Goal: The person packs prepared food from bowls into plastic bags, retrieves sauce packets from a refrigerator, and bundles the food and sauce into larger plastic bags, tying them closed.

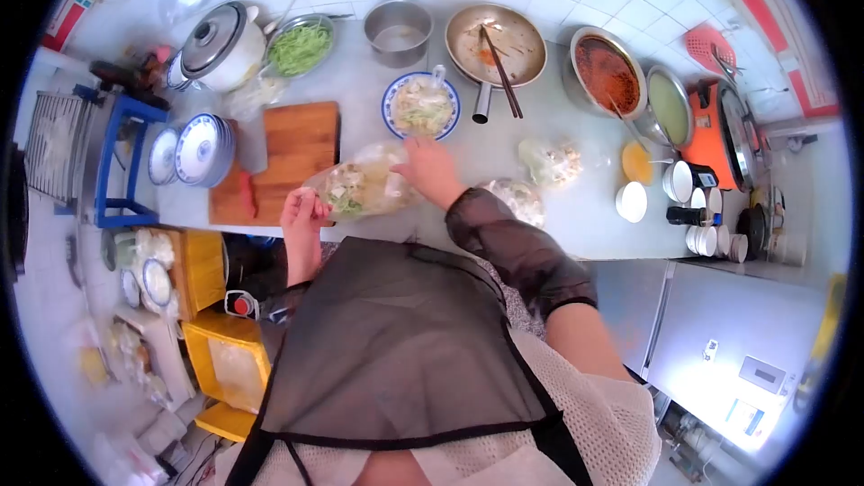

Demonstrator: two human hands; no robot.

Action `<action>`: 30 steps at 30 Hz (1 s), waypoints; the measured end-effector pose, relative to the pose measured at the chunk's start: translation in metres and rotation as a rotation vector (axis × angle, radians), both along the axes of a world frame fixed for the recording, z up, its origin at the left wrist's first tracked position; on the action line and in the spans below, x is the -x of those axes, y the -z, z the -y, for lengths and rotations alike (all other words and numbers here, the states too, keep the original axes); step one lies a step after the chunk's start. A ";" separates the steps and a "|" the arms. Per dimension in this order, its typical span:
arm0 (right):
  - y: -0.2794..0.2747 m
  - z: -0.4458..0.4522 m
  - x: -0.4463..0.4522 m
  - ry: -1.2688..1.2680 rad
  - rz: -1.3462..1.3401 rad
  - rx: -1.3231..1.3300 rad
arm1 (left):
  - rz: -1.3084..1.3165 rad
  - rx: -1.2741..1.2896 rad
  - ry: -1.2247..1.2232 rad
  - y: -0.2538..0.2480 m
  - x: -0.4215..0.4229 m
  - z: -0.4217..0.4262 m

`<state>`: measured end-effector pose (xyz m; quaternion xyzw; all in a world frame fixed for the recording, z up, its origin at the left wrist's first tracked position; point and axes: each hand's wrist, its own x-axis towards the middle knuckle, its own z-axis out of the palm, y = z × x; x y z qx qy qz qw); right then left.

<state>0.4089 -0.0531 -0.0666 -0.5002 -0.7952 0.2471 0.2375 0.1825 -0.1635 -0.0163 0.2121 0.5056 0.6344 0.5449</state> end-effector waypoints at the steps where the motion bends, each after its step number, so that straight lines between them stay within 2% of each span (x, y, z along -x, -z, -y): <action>1: 0.024 0.001 -0.001 0.035 0.052 0.028 | -0.008 -0.005 -0.003 -0.001 0.001 0.001; 3: 0.020 -0.002 -0.001 0.062 0.100 0.047 | 0.007 0.005 -0.015 0.000 0.004 0.003; 5: 0.003 0.004 -0.017 0.130 -0.134 0.514 | 0.034 0.025 -0.030 0.001 0.005 0.005; 6: -0.008 0.007 -0.020 0.126 -0.130 0.519 | 0.029 0.022 -0.028 -0.001 0.005 0.005; 8: -0.030 0.015 -0.023 0.111 -0.299 0.290 | 0.025 0.021 -0.032 -0.001 0.004 0.006; 9: -0.041 0.020 -0.018 0.108 -0.298 0.291 | 0.031 0.021 -0.030 0.000 0.002 0.005; 11: -0.057 0.031 0.000 0.014 -0.539 0.260 | 0.037 0.019 -0.029 0.001 0.000 0.002; 12: -0.048 0.035 0.010 0.015 -0.539 0.259 | 0.036 0.021 -0.024 0.001 -0.001 0.002; 14: -0.030 0.042 0.028 -0.249 -0.441 0.420 | 0.034 0.016 -0.013 0.000 -0.003 0.002; 15: -0.029 0.042 0.028 -0.245 -0.442 0.415 | 0.046 0.005 -0.016 0.000 -0.005 0.002; 17: -0.029 0.037 0.028 -0.264 0.034 -0.217 | 0.059 -0.011 -0.020 -0.001 -0.005 0.000; 18: -0.022 0.037 0.022 -0.266 0.037 -0.217 | 0.050 -0.003 -0.025 -0.002 -0.004 0.001; 20: 0.003 0.036 0.000 -0.277 0.383 -0.279 | 0.042 0.005 -0.029 -0.001 -0.004 0.001; 24: 0.010 0.026 -0.007 -0.312 0.330 -0.177 | 0.058 0.015 -0.016 -0.002 -0.007 -0.001; 26: -0.002 0.011 -0.004 -0.348 0.342 0.040 | 0.054 0.025 -0.016 -0.005 -0.005 -0.004; 28: -0.033 0.015 0.006 -0.355 0.248 -0.028 | 0.046 0.059 -0.007 -0.006 -0.002 -0.003; 30: -0.036 0.017 0.028 -0.363 0.158 -0.095 | 0.044 0.024 -0.009 0.001 -0.004 -0.005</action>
